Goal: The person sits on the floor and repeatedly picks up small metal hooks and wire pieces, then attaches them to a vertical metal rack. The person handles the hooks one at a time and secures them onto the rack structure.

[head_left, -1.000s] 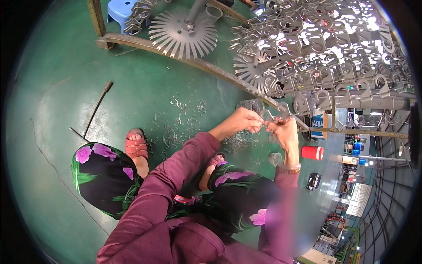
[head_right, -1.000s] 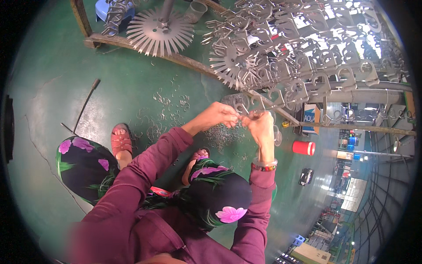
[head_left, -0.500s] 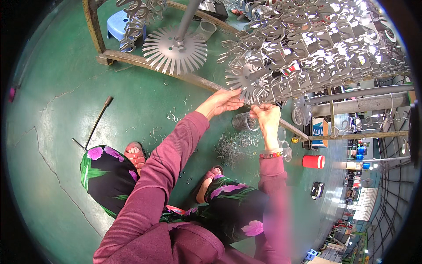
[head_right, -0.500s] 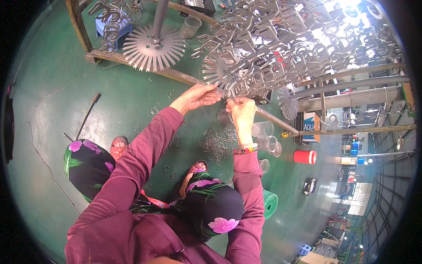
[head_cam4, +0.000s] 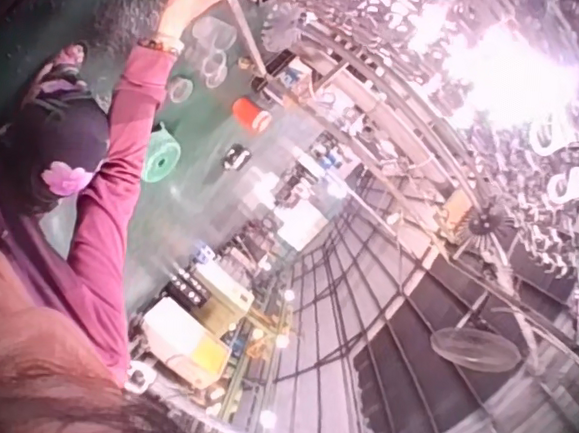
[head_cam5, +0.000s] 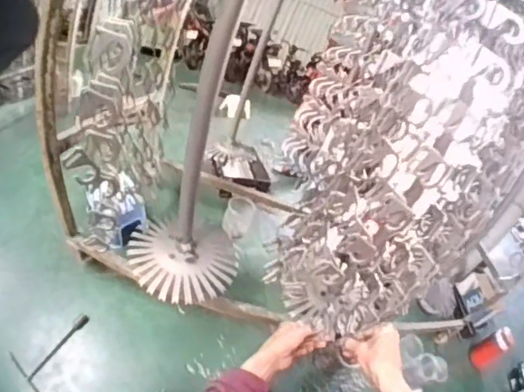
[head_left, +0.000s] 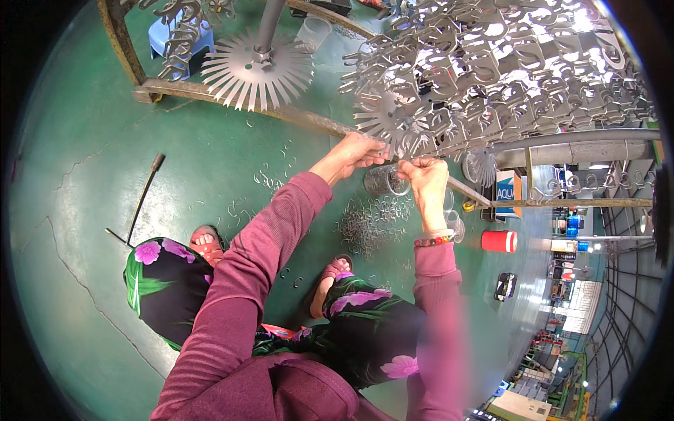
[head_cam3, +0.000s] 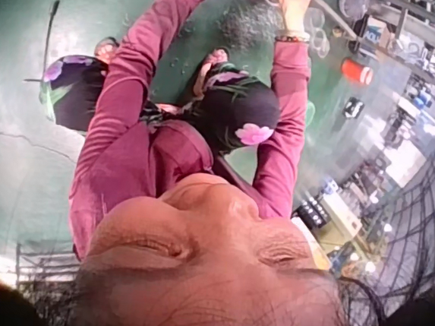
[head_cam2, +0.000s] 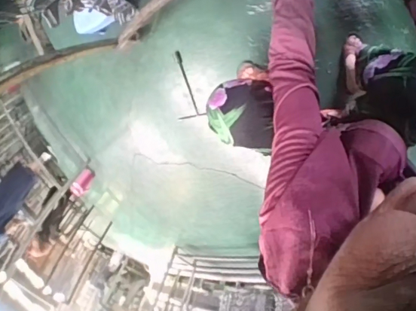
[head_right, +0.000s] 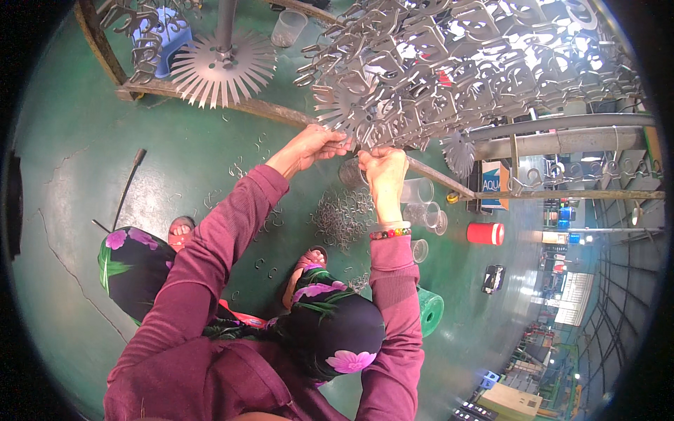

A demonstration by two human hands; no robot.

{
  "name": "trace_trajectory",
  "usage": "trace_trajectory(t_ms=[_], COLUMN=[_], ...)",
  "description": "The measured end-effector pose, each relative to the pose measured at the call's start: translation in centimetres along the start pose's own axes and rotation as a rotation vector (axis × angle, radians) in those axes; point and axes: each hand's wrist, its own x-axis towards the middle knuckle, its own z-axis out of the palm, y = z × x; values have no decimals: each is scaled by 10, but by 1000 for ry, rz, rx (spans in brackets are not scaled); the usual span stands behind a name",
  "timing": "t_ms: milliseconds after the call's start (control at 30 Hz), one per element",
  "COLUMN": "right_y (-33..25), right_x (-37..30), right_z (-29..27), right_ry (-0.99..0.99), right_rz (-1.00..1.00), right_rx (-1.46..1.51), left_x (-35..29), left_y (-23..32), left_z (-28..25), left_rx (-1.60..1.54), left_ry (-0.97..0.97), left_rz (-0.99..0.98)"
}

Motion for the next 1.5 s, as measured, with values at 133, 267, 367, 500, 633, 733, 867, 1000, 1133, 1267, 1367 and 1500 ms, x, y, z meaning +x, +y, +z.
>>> trace_trajectory(t_ms=[133,267,367,500,633,733,867,1000,1133,1267,1367,1500], right_y=[-4,-2,6,-3,0,-6,-3,4,4,18,6,-3], right_x=[-2,-4,-3,-6,-4,-5,-5,-4,-6,-5,-20,-32], right_z=[-1,0,1,1,4,4,8,12,16,20,24,25], right_ry=[30,53,44,40,46,31,81,102,119,155,195,171], right_rz=[33,50,61,91,97,99,84,65,42,18,43,33], right_rx=[-68,-54,2,43,43,-4,8,-1,38,23,-22,82], left_x=[-1,-4,-4,-3,-5,-7,-8,-10,-10,-11,-16,-23], left_y=[-7,-10,-14,-19,-18,-19,-18,-19,-19,-20,-20,-11], left_z=[8,11,11,11,11,9,10,8,7,9,9,1], left_rx=[-48,-84,-101,-121,-133,-138,-125,-129,-155,-76,38,-5], left_ry=[6,19,0,-20,-17,-13,-8,-27,-30,19,29,-22], left_rz=[19,20,23,27,15,28,23,25,34,56,39,-18])
